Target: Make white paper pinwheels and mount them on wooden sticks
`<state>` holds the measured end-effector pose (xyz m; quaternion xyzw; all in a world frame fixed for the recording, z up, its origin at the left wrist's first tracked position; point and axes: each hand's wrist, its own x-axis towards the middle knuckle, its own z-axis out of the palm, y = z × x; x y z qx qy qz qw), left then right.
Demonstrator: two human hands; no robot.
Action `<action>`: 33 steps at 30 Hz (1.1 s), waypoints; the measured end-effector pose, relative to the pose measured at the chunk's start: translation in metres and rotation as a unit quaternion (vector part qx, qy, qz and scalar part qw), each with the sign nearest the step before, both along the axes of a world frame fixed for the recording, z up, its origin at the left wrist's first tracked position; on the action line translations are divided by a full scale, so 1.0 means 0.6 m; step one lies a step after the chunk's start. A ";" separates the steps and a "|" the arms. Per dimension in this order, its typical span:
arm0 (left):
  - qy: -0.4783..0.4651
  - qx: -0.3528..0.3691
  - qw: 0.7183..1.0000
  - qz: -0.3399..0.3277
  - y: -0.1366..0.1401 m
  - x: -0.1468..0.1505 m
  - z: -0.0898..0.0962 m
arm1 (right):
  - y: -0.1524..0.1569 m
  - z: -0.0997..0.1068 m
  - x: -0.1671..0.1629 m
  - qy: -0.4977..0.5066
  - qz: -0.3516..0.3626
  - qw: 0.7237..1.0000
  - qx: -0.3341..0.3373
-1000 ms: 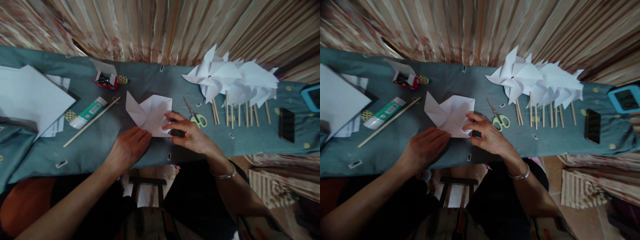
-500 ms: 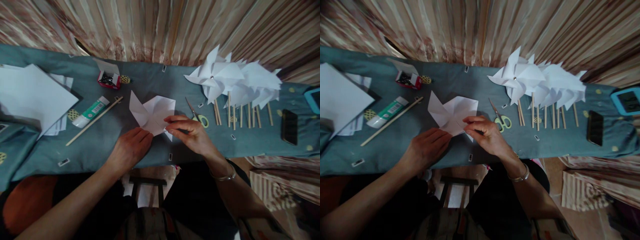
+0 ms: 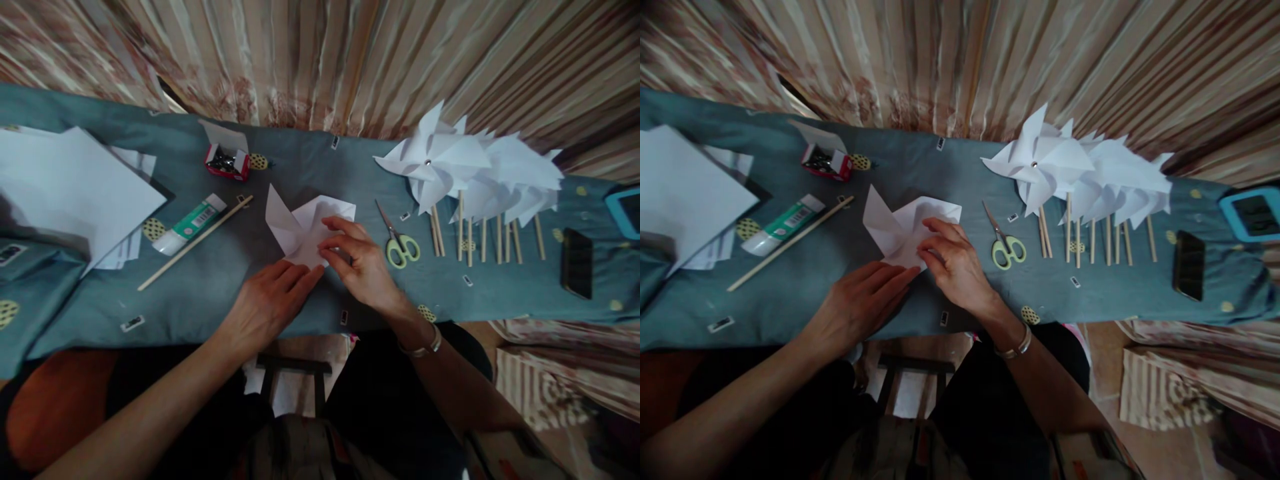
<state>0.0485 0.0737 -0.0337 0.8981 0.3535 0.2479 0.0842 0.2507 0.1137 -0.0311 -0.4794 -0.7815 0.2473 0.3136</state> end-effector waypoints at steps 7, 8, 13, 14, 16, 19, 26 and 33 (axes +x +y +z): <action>-0.008 -0.029 1.000 0.006 -0.003 -0.002 -0.005 | 0.009 -0.015 -0.011 -0.008 -0.011 1.000 0.015; -0.017 -0.034 0.999 0.010 -0.004 -0.001 -0.005 | 0.010 -0.016 -0.012 -0.010 -0.011 1.000 0.018; -0.067 -0.069 0.995 0.035 -0.004 0.004 -0.006 | 0.012 -0.020 -0.016 -0.016 -0.013 1.000 0.022; -0.074 -0.077 0.993 0.040 -0.004 0.004 -0.007 | 0.013 -0.021 -0.017 -0.016 -0.014 0.999 0.024; -0.086 -0.091 0.991 0.044 -0.004 0.004 -0.010 | 0.012 -0.020 -0.019 -0.016 -0.018 0.999 0.026; -0.098 -0.103 0.989 0.048 -0.005 0.004 -0.013 | 0.011 -0.017 -0.020 -0.021 -0.028 0.999 0.022; -0.094 -0.109 0.988 0.054 -0.006 0.005 -0.012 | 0.007 -0.014 -0.016 -0.020 -0.041 0.999 0.027; -0.093 -0.115 0.988 0.056 -0.006 0.004 -0.012 | -0.002 -0.013 -0.014 -0.031 -0.022 0.998 0.049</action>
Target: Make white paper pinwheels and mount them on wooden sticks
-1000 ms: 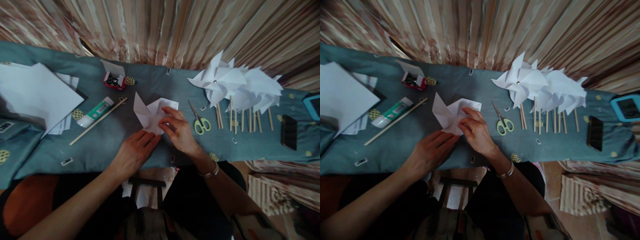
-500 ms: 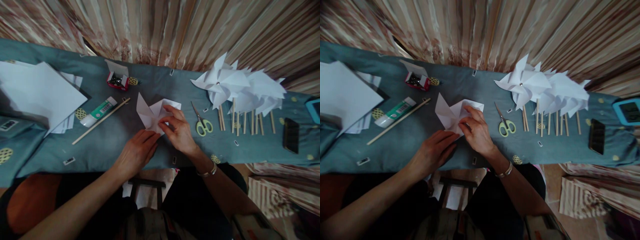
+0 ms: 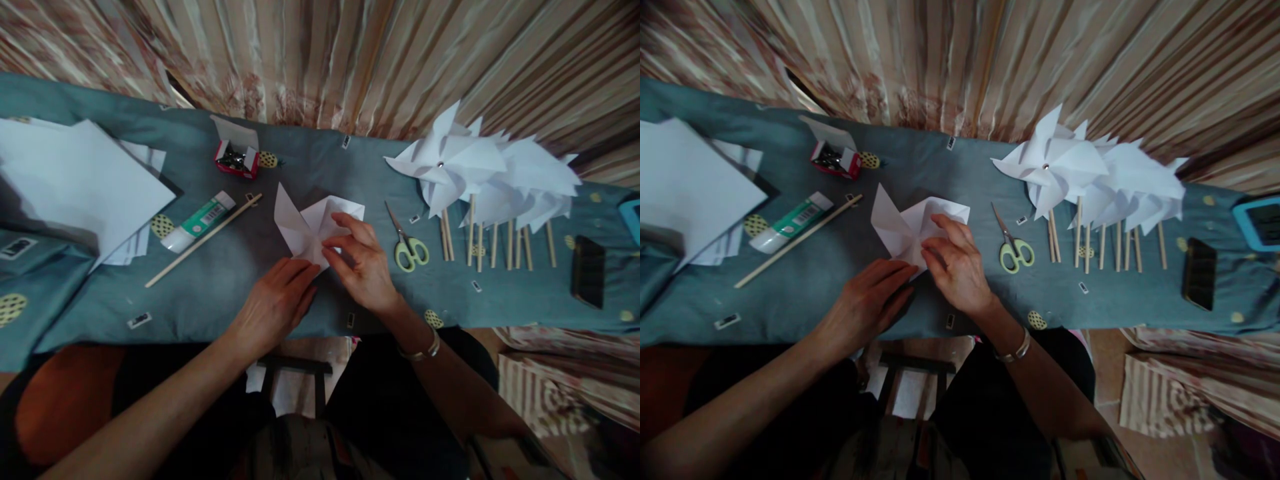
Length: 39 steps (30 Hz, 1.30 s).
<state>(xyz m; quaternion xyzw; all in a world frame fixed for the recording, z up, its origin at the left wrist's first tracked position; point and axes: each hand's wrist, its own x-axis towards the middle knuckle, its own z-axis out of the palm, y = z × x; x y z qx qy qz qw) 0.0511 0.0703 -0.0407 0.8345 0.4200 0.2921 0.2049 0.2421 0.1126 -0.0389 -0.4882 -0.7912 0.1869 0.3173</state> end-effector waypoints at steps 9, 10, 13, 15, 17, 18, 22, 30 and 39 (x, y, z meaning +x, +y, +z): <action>0.006 0.001 1.000 0.004 0.005 -0.001 -0.002 | -0.006 0.000 -0.002 -0.023 0.015 1.000 0.014; 0.007 -0.002 1.000 0.005 0.005 -0.001 -0.002 | -0.006 -0.001 -0.002 -0.024 0.015 0.999 0.014; 0.009 -0.001 1.000 0.004 0.005 0.000 -0.002 | -0.005 -0.001 -0.002 -0.029 0.019 0.999 0.023; 0.009 -0.002 1.000 0.004 0.005 0.000 -0.001 | -0.005 0.000 -0.003 -0.029 0.019 0.999 0.023; 0.009 -0.008 1.000 0.005 0.005 0.000 0.000 | -0.005 0.000 -0.004 -0.025 0.018 1.000 0.007; 0.009 -0.010 1.000 0.006 0.005 0.000 0.000 | -0.005 0.000 -0.004 -0.023 0.017 1.000 -0.003; 0.010 -0.003 1.000 0.007 0.004 -0.001 0.000 | -0.005 -0.003 -0.004 -0.034 0.027 0.999 0.000; 0.005 -0.014 1.000 0.007 0.003 0.000 -0.003 | -0.010 -0.010 -0.001 -0.070 0.031 0.996 0.053; 0.008 -0.014 1.000 0.011 0.003 0.000 -0.003 | -0.011 -0.012 -0.005 -0.093 0.032 0.993 0.063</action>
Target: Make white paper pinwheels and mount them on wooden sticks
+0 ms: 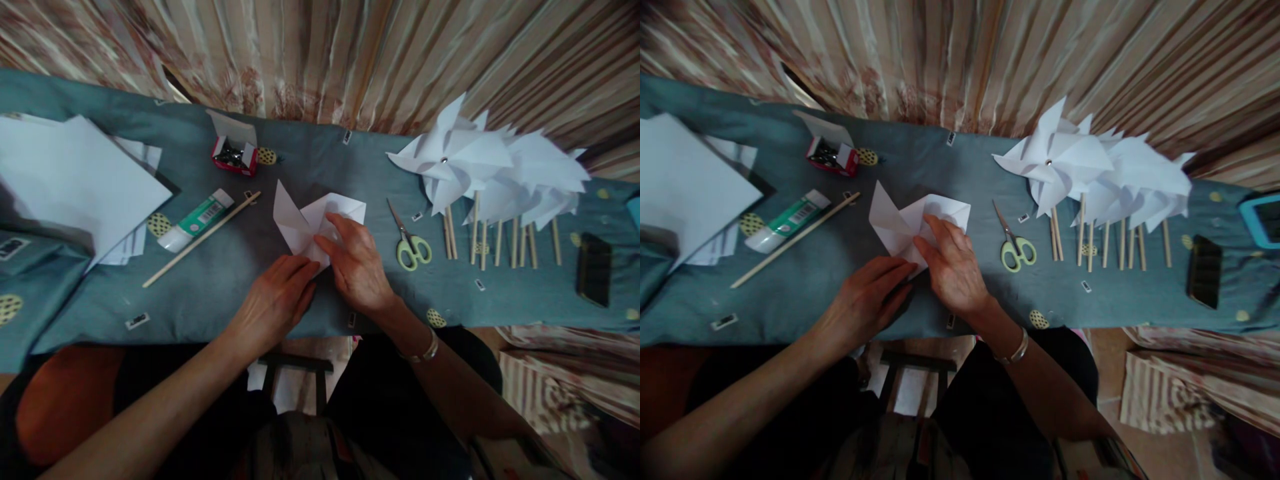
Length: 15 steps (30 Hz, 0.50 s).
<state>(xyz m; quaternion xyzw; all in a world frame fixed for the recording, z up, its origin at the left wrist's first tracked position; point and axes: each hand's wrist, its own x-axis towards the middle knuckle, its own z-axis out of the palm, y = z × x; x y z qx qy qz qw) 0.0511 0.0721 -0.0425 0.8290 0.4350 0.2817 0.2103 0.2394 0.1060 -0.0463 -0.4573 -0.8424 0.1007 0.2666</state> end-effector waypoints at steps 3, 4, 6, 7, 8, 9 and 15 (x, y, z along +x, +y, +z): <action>-0.003 -0.002 1.000 0.004 0.000 0.000 -0.001 | -0.001 -0.001 0.000 -0.009 -0.005 1.000 -0.006; -0.005 -0.003 1.000 0.004 0.001 0.000 -0.001 | -0.001 -0.002 0.000 -0.014 -0.006 1.000 -0.009; -0.006 -0.004 1.000 0.004 0.001 -0.001 0.000 | -0.002 -0.004 0.000 -0.022 -0.004 1.000 -0.003; -0.006 -0.006 1.000 0.003 0.001 -0.001 0.000 | -0.003 -0.006 -0.001 -0.024 -0.002 1.000 0.003; -0.006 -0.006 1.000 0.002 0.001 -0.001 0.001 | -0.004 -0.008 -0.002 -0.025 -0.001 1.000 0.009; -0.005 -0.006 1.000 0.001 0.002 -0.001 0.002 | -0.005 -0.011 -0.003 -0.026 -0.001 1.000 0.010; -0.005 -0.003 1.000 0.000 0.002 0.000 0.004 | -0.010 -0.024 -0.007 0.008 -0.034 0.999 -0.031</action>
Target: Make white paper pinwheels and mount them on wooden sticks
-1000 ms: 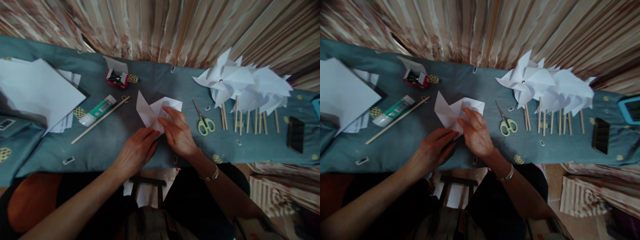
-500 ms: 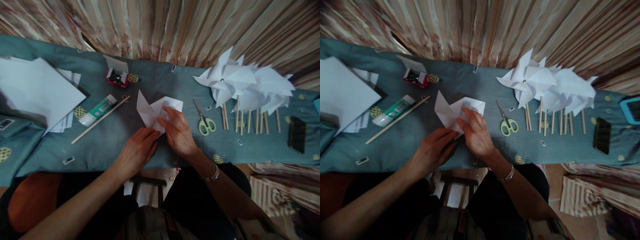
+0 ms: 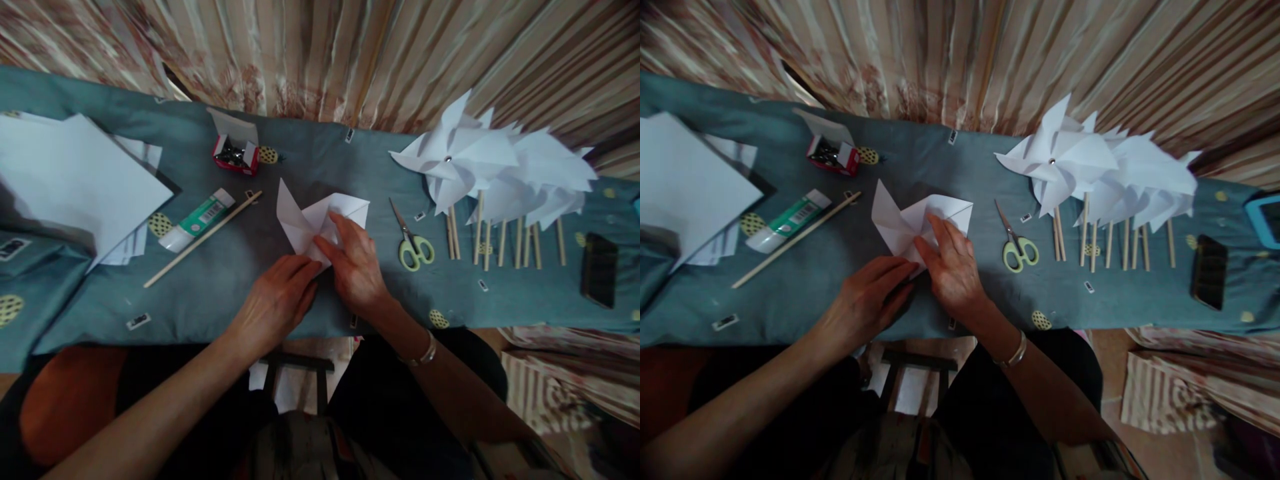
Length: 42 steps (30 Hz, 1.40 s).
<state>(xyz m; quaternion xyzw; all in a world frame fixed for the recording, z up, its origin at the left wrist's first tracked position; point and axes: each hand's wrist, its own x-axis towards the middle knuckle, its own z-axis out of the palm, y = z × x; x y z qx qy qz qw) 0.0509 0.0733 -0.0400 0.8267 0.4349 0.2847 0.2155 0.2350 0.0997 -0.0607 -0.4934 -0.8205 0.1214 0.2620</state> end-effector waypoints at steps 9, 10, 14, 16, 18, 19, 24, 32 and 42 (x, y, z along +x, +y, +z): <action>0.021 0.015 1.000 -0.009 -0.006 -0.008 0.019 | 0.003 0.001 0.003 -0.008 0.004 1.000 0.010; 0.018 0.021 1.000 -0.010 -0.006 -0.010 0.022 | 0.003 0.002 0.003 -0.019 0.003 1.000 0.017; 0.008 0.046 0.999 -0.013 -0.006 -0.014 0.036 | 0.004 0.004 0.004 -0.053 -0.004 0.998 0.022; 0.000 0.057 0.998 -0.025 -0.009 -0.014 0.044 | 0.006 0.005 0.005 -0.061 -0.004 0.998 0.016; -0.016 0.063 0.997 -0.042 -0.014 -0.011 0.052 | 0.008 0.006 0.006 -0.064 0.002 0.998 0.017; -0.024 0.063 0.996 -0.051 -0.018 -0.008 0.055 | 0.009 0.007 0.006 -0.066 0.004 0.998 0.019; -0.063 0.046 0.991 -0.112 -0.048 0.013 0.068 | 0.006 0.009 0.004 -0.073 0.000 0.997 0.027; -0.064 0.004 0.985 -0.159 -0.087 0.041 0.065 | -0.008 -0.004 -0.003 -0.063 0.015 0.996 0.069; -0.048 -0.005 0.986 -0.161 -0.081 0.043 0.055 | -0.004 -0.002 0.000 -0.069 0.013 0.995 0.076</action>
